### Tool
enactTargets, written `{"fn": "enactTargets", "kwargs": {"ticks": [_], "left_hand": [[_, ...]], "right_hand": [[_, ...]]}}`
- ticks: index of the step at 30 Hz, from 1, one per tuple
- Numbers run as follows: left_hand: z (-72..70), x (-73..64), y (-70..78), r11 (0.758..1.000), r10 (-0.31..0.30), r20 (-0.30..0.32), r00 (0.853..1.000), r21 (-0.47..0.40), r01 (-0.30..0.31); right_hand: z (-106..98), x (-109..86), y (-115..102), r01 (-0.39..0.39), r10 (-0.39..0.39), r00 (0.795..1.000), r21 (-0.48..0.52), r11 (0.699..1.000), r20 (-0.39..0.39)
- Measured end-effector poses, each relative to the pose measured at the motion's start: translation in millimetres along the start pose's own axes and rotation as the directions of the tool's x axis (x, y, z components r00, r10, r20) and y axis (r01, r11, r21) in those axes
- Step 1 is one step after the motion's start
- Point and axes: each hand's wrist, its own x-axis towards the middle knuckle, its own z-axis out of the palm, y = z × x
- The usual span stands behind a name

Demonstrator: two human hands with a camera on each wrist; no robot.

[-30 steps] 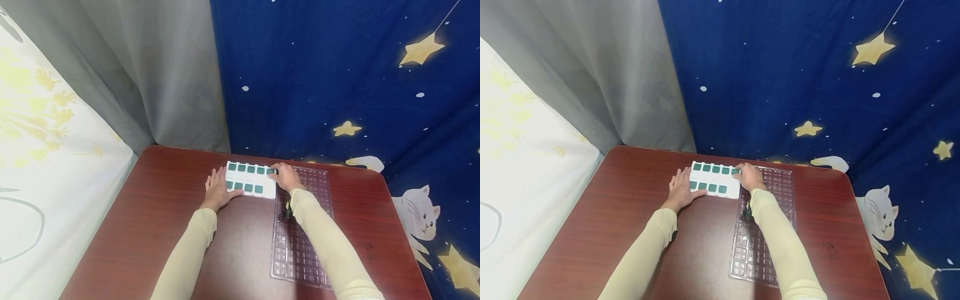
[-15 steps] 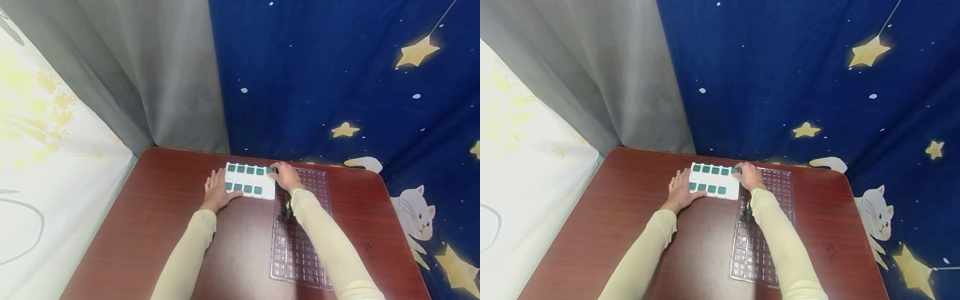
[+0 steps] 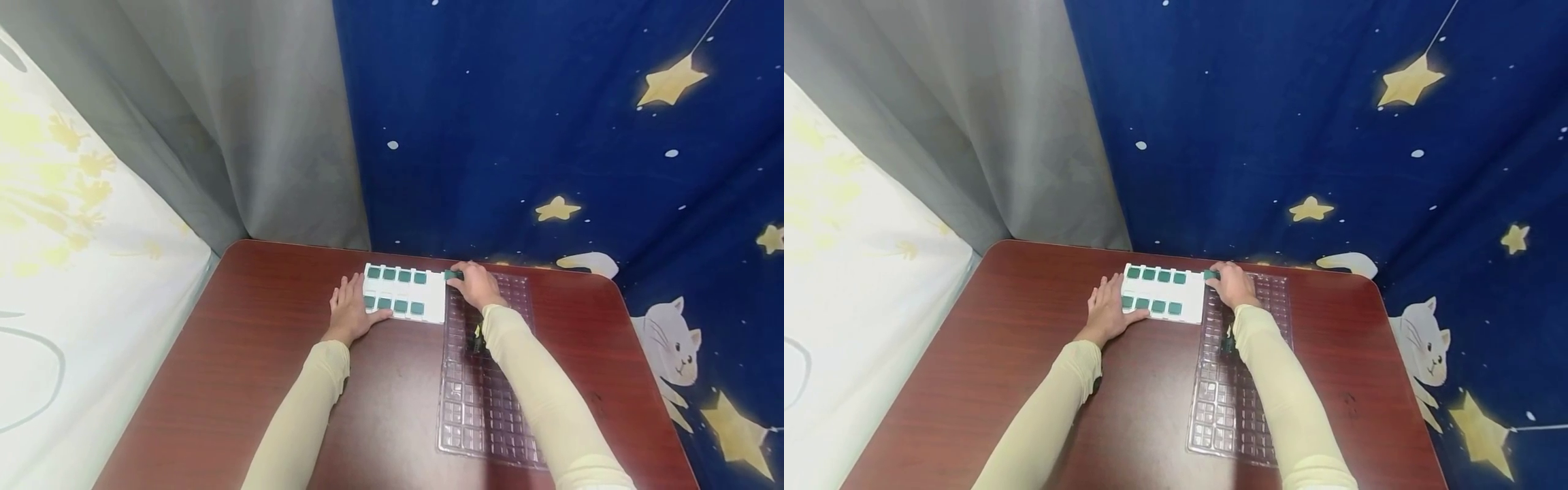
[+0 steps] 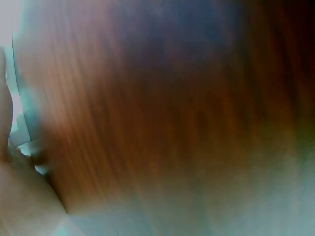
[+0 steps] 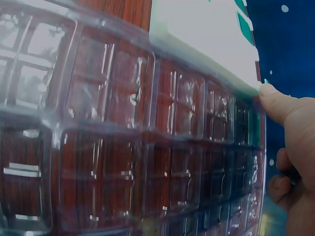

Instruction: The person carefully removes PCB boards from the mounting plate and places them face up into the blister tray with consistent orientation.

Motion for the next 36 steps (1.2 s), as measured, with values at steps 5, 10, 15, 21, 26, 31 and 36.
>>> {"fn": "enactTargets", "kwargs": {"ticks": [5, 10, 15, 21, 26, 31, 36], "left_hand": [[1.4, 1.2, -1.5, 1.0, 0.006, -0.012, 1.0, 0.005, -0.006], [1.0, 1.8, -1.1, 1.0, 0.005, -0.005, 1.0, 0.004, -0.005], [0.1, 0.8, -1.1, 1.0, -0.004, 0.008, 1.0, 0.001, 0.004], [-0.2, 0.1, -0.7, 1.0, 0.001, 0.004, 1.0, -0.006, -0.001], [0.5, -0.1, -1.5, 1.0, 0.002, -0.001, 1.0, -0.002, -0.002], [1.1, 0.3, -2.4, 1.0, 0.002, -0.007, 1.0, 0.006, -0.002], [0.1, 0.4, -1.8, 1.0, 0.006, -0.01, 1.0, 0.009, -0.006]], "right_hand": [[-2, -1.5, 5, -0.029, 0.029, 0.999, -0.01, 1.0, -0.016], [-2, -2.6, 8, -0.04, 0.04, 0.999, -0.006, 0.999, -0.016], [-2, -4.4, 13, -0.059, 0.059, 0.998, -0.011, 0.998, -0.02], [-5, -8.3, 22, -0.103, 0.102, 0.994, -0.025, 0.994, -0.036], [-5, -9.4, 26, -0.129, 0.128, 0.991, -0.034, 0.991, -0.044], [-5, -9.6, 29, -0.153, 0.15, 0.987, -0.061, 0.986, -0.052], [-6, -9.5, 31, -0.155, 0.151, 0.987, -0.067, 0.986, -0.059]]}}
